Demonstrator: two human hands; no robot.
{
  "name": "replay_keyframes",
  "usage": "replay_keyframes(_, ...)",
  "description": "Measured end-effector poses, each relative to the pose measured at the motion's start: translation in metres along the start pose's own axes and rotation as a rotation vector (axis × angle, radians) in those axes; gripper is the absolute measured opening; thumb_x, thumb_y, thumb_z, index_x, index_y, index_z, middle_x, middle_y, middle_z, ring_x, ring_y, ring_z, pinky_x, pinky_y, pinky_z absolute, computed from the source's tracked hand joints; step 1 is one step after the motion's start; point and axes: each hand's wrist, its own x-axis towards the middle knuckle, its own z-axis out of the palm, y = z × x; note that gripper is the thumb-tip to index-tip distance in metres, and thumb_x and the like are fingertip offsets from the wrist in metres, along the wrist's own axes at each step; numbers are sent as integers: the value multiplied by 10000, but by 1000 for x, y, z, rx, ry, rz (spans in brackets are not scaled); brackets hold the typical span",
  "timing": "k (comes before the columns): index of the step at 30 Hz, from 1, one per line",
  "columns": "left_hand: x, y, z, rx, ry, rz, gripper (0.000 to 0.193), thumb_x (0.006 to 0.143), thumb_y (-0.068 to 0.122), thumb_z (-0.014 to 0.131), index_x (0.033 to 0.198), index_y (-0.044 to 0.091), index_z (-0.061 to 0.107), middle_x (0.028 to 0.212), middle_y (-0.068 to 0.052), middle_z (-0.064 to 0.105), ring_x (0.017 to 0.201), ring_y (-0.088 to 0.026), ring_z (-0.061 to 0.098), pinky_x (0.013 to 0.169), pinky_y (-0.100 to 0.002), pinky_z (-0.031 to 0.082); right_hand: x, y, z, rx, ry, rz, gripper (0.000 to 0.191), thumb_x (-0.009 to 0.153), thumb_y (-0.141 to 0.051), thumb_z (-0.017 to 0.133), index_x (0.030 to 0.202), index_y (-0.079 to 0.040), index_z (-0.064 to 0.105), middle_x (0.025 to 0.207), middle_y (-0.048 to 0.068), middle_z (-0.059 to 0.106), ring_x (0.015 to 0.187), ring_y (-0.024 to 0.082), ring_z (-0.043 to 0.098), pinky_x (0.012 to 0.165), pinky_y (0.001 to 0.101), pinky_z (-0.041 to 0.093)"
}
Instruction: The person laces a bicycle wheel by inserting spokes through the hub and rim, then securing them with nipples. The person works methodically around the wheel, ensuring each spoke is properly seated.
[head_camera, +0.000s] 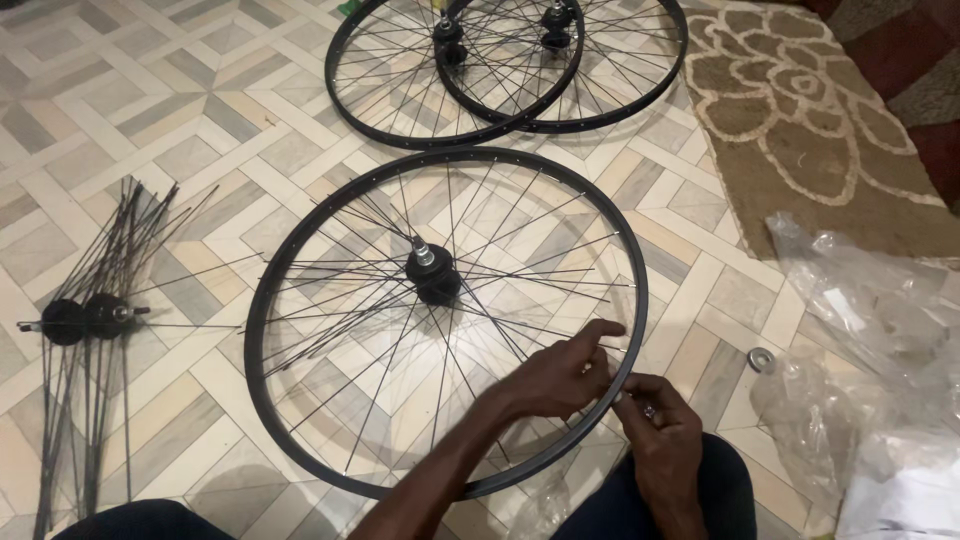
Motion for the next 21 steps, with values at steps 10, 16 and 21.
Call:
replay_keyframes(10, -2, -3, -3, -142, -67, -24, 697, 908, 188, 560, 1533, 98, 266, 935, -15, 604, 683, -257, 630, 610, -449, 522, 0, 1, 2, 25, -8, -53, 153, 883, 2, 724, 1033, 15, 697, 857, 32, 706, 674, 25, 554, 565, 184, 395)
replay_keyframes(16, -1, -4, 1, 132, 51, 121, 595, 968, 199, 506, 1532, 64, 369, 767, -101, 671, 746, -255, 677, 708, -411, 519, -2, -2, 3, 25, 19, 42, 143, 877, -9, 717, 1019, -2, 701, 810, 23, 691, 580, 33, 451, 491, 204, 312)
replay_keyframes(21, -2, -3, 1, 39, 16, 83, 643, 956, 180, 524, 1557, 75, 322, 895, -100, 664, 778, -283, 684, 713, -454, 546, -2, -9, 5, 67, -3, 50, 138, 868, -8, 728, 1002, 4, 694, 778, 4, 647, 581, 30, 430, 497, 210, 292)
